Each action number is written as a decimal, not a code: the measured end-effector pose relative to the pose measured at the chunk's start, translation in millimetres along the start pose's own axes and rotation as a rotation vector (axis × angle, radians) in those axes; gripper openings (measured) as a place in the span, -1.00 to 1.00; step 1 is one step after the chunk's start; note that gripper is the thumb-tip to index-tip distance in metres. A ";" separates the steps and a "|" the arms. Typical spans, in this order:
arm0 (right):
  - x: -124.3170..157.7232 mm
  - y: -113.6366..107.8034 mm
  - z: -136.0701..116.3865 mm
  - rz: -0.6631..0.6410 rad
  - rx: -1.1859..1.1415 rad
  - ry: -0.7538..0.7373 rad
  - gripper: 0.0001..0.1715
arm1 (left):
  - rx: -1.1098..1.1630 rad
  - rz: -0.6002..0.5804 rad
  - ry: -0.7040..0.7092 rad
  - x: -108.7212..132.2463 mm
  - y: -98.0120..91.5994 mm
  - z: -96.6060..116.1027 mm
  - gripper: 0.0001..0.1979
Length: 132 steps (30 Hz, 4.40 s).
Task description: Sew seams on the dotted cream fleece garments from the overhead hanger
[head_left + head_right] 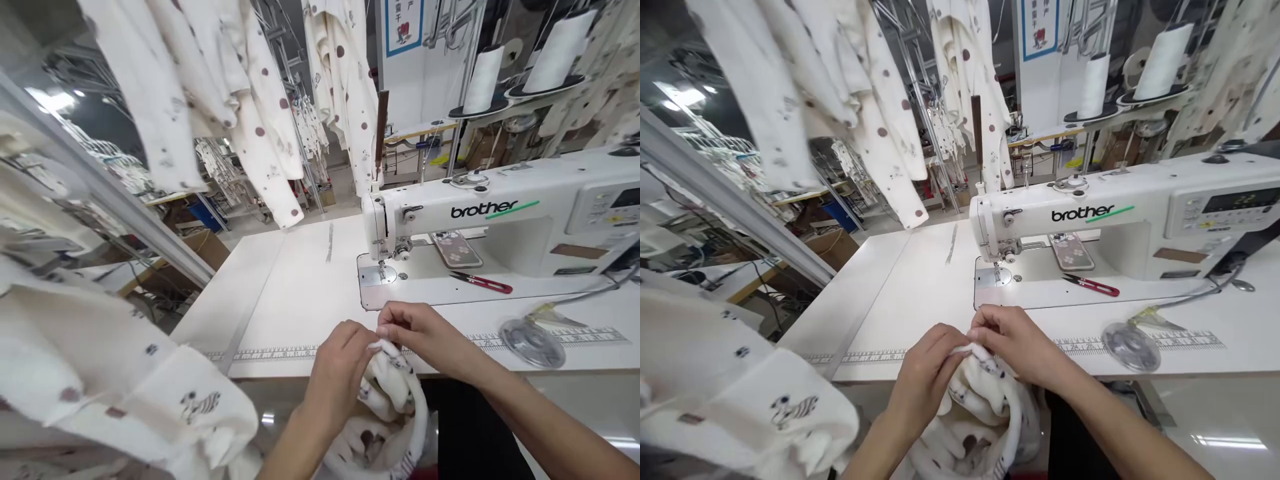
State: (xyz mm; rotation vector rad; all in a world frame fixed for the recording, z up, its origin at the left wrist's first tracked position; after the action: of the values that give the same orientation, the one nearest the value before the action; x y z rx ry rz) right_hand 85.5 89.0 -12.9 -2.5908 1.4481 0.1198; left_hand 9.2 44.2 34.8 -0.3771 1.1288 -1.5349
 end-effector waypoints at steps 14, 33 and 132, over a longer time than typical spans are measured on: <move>24.9 65.9 56.9 -0.237 -0.964 0.491 -0.74 | 0.134 0.046 0.238 17.0 6.8 16.0 -0.82; 21.4 -27.5 -54.8 0.203 0.116 -0.275 -0.69 | 0.776 -0.002 -0.344 -31.8 -3.3 -14.6 -0.79; -84.4 -126.3 98.4 0.432 0.947 0.414 -0.83 | 0.022 -0.184 -0.471 -164.3 113.5 -147.8 -0.96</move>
State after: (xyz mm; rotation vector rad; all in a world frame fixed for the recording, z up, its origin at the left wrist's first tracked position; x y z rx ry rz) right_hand 150.0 243.0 -82.7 -1.5634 1.6108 -0.8691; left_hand 15.6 267.4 -74.3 -0.7988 0.7211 -1.5082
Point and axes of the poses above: each hand's wrist, its own x-axis away from the middle knuckle, its own y-axis out of the palm, z = x × y, the point moved 10 cm from there along -x, towards the middle knuckle, and after that the axes turned 7 degrees about -y, right-handed, at the moved point
